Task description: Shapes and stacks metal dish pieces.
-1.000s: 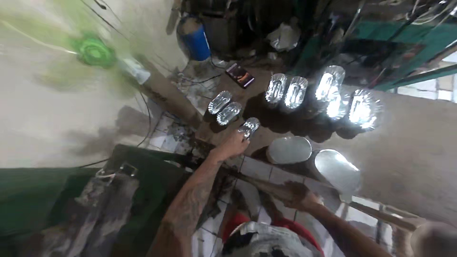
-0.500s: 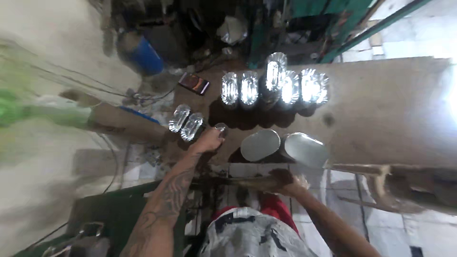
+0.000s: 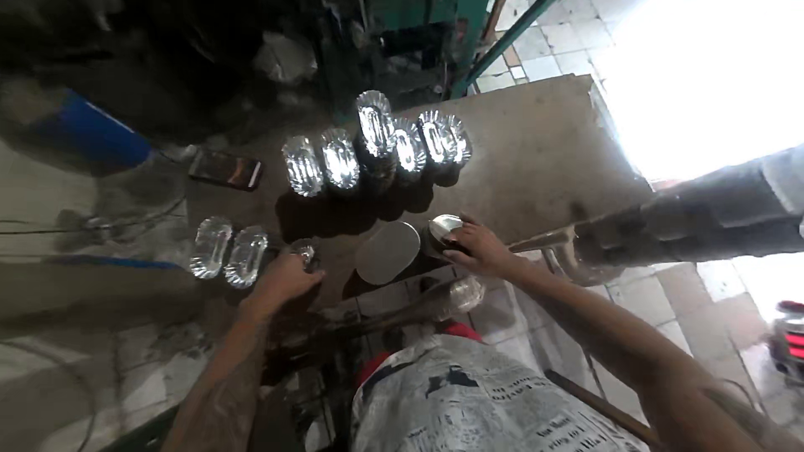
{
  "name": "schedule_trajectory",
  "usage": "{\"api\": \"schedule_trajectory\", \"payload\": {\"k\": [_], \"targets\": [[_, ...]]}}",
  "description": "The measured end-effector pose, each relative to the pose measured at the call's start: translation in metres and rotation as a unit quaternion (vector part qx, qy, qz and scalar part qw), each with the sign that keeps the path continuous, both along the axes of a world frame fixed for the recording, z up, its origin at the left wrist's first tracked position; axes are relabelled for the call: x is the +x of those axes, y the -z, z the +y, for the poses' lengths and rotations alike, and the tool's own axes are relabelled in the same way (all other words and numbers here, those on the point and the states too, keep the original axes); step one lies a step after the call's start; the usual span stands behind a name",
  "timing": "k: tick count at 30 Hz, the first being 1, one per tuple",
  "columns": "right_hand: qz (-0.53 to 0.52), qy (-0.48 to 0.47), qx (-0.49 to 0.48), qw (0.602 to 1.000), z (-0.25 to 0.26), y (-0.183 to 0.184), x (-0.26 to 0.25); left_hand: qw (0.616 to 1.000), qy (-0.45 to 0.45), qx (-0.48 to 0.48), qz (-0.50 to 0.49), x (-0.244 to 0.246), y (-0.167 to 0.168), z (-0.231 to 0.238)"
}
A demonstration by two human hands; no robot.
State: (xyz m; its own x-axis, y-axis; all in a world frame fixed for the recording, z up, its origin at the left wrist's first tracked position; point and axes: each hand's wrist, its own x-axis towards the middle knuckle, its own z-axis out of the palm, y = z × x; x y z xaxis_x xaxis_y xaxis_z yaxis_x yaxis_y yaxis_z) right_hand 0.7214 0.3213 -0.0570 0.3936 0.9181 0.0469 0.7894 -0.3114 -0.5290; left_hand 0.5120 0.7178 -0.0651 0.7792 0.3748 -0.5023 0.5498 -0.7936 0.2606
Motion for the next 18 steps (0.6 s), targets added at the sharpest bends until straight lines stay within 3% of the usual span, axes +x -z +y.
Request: {"api": "schedule_trajectory", "payload": {"k": [3, 5, 9, 12, 15, 18], "targets": [[0.114, -0.015, 0.022, 0.993, -0.004, -0.010, 0.014, 0.994, -0.064, -0.002, -0.093, 0.011, -0.059, -0.049], [0.153, -0.028, 0.019, 0.988, -0.007, -0.014, 0.017, 0.992, -0.057, -0.038, -0.107, 0.025, -0.089, -0.106], [0.169, -0.049, 0.032, 0.984, -0.008, -0.011, 0.022, 0.996, 0.029, -0.085, -0.018, 0.075, -0.073, -0.181], [0.173, -0.049, 0.044, 0.983, -0.009, -0.009, 0.022, 0.981, 0.051, -0.188, -0.003, 0.091, -0.048, -0.162], [0.172, -0.053, 0.040, 0.983, -0.008, -0.011, 0.024, 0.934, 0.088, -0.342, 0.044, 0.102, -0.054, -0.129], [0.178, -0.060, 0.053, 0.981, -0.007, -0.009, 0.027, 0.909, 0.102, -0.399, 0.058, 0.107, -0.056, -0.119]]}}
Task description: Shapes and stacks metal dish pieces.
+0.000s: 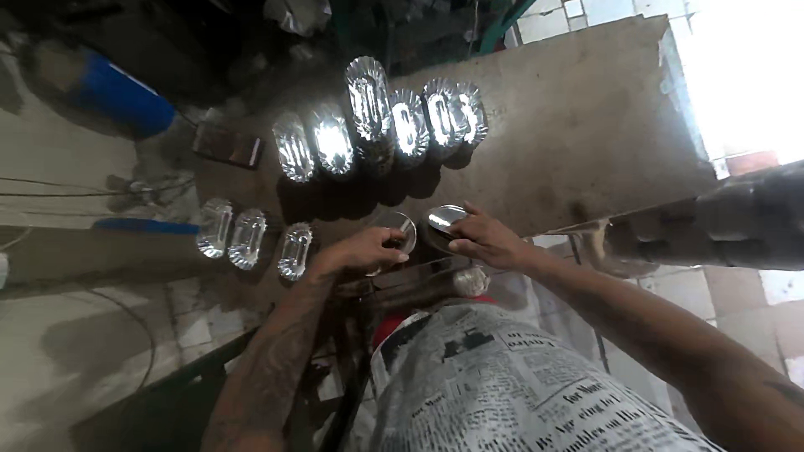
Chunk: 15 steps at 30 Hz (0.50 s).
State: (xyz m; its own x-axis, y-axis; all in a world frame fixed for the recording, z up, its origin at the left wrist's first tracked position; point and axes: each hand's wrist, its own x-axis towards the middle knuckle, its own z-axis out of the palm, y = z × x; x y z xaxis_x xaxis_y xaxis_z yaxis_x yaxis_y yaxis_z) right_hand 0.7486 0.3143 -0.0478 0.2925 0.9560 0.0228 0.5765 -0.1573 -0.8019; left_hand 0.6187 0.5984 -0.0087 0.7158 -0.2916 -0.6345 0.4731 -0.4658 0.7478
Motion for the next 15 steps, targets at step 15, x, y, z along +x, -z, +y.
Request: {"api": "schedule_trajectory", "payload": {"k": [15], "targets": [[0.105, 0.171, -0.109, 0.973, 0.002, -0.018, -0.013, 1.000, -0.009, -0.026, -0.015, -0.007, 0.002, 0.003]]}}
